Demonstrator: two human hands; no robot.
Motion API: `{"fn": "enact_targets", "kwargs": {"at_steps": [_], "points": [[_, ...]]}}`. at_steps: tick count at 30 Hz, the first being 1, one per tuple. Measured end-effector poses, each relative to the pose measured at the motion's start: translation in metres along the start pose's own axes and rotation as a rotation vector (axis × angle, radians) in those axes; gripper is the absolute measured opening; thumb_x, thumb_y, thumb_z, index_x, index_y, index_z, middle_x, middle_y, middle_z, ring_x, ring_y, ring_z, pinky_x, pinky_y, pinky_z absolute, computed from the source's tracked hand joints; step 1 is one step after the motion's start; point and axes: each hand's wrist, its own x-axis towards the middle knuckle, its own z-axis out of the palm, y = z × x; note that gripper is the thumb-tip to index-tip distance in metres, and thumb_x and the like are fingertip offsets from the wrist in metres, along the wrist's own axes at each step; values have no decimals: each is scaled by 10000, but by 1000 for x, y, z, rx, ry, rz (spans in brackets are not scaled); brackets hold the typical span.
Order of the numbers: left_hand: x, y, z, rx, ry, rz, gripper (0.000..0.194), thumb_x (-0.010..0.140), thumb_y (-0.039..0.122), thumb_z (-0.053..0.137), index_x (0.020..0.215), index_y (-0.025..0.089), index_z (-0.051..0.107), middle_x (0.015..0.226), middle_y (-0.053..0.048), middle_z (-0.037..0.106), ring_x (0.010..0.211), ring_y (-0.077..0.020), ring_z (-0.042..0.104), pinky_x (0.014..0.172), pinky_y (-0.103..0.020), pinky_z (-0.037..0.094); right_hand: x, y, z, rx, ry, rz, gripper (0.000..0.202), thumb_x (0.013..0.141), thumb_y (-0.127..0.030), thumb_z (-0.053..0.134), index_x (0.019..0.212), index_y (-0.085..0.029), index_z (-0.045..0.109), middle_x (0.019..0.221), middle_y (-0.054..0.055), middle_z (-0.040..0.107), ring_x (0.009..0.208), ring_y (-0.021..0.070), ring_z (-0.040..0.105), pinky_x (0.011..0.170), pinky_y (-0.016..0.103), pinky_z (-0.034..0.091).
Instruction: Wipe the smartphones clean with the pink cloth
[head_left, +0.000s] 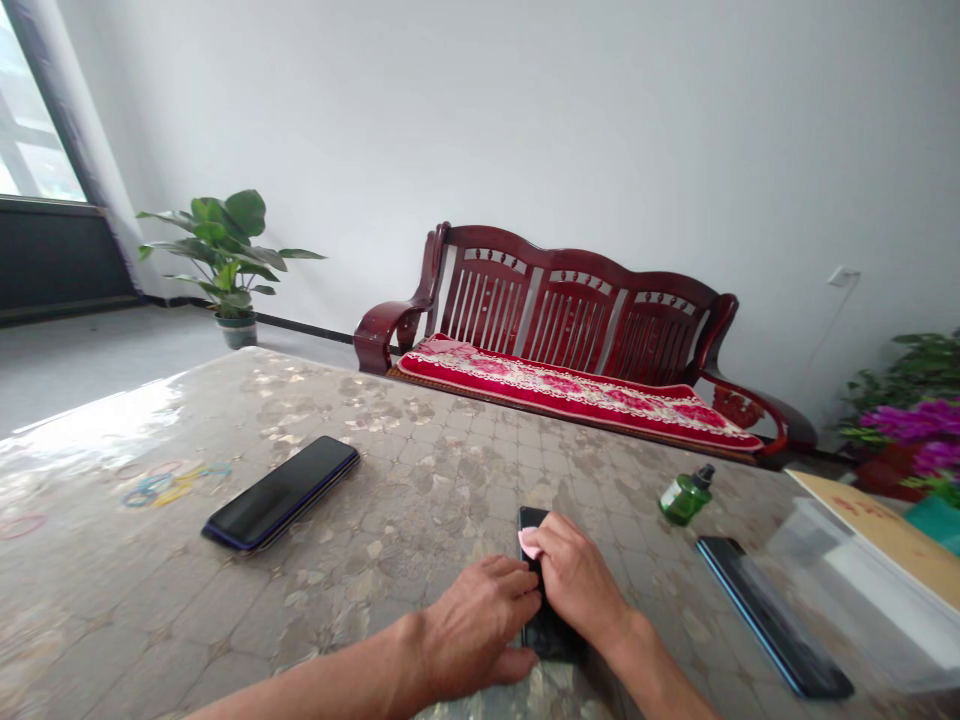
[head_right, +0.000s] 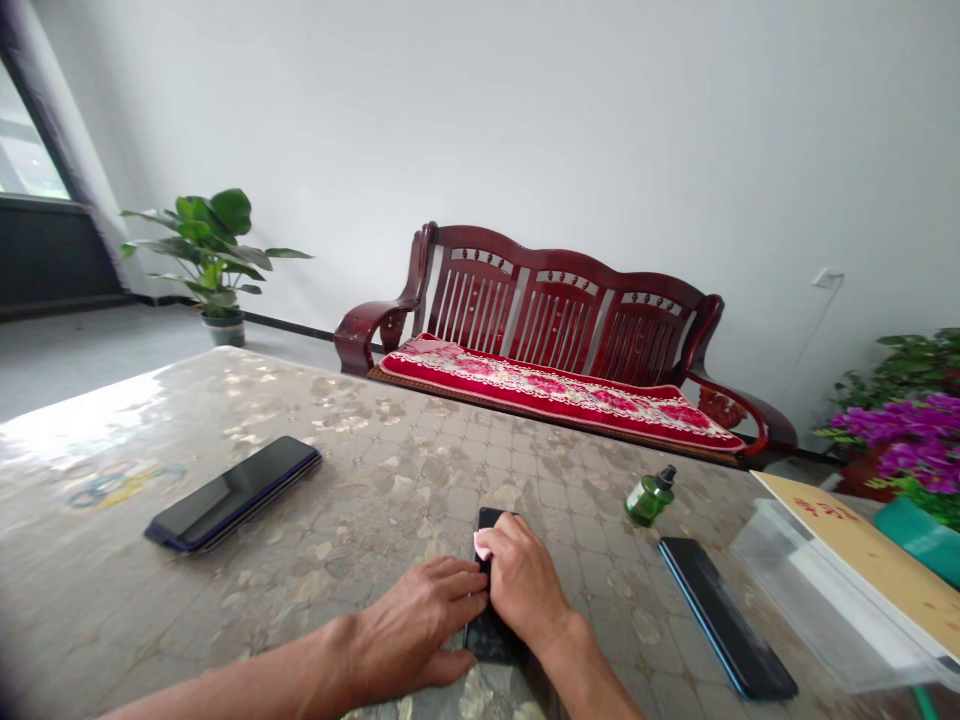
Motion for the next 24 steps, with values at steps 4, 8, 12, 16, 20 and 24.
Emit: {"fn": "enact_targets", "kwargs": {"at_steps": [4,8,12,16,20,24], "points": [[1,-2,-1,19,14,-39,201,808,328,688,928,188,608,1039,-65,663,1001,-258,613,924,-337,473,22,9,6,-45,70,53,311,843,-31,453,896,-230,687,872,39,644,864,175,586,794,259,452],[1,-4,-1,14,28,-57,196,813,319,680,937,191,600,1058,-65,659,1019,-251,611,933,-330,469,29,8,5,-63,64,93,314,821,-36,451,812,-239,690,819,30,641,807,162,592,765,239,450],[2,-5,0,18,7,-50,223,830,327,664,998,196,598,1079,-66,660,1051,-254,600,952,-338,459,9,-1,-6,-35,-14,44,335,794,-25,433,798,-242,689,810,10,613,790,142,587,719,210,429],[2,-4,0,27,10,-50,229,824,329,671,992,192,596,1075,-66,656,1040,-252,598,941,-336,461,-2,1,-10,-12,-20,5,344,803,-21,430,837,-237,695,831,18,611,821,147,590,754,214,436],[2,-3,-1,31,20,-63,174,824,325,663,915,196,590,1022,-61,655,996,-248,612,909,-337,474,15,15,-1,-66,41,57,361,835,-29,418,887,-236,708,856,35,639,866,166,603,802,238,447],[1,-5,1,20,41,-48,204,815,330,678,942,194,596,1052,-63,656,1029,-253,611,935,-340,466,26,20,2,-67,55,107,373,825,-24,414,897,-237,712,858,38,649,867,167,609,801,241,451]]}}
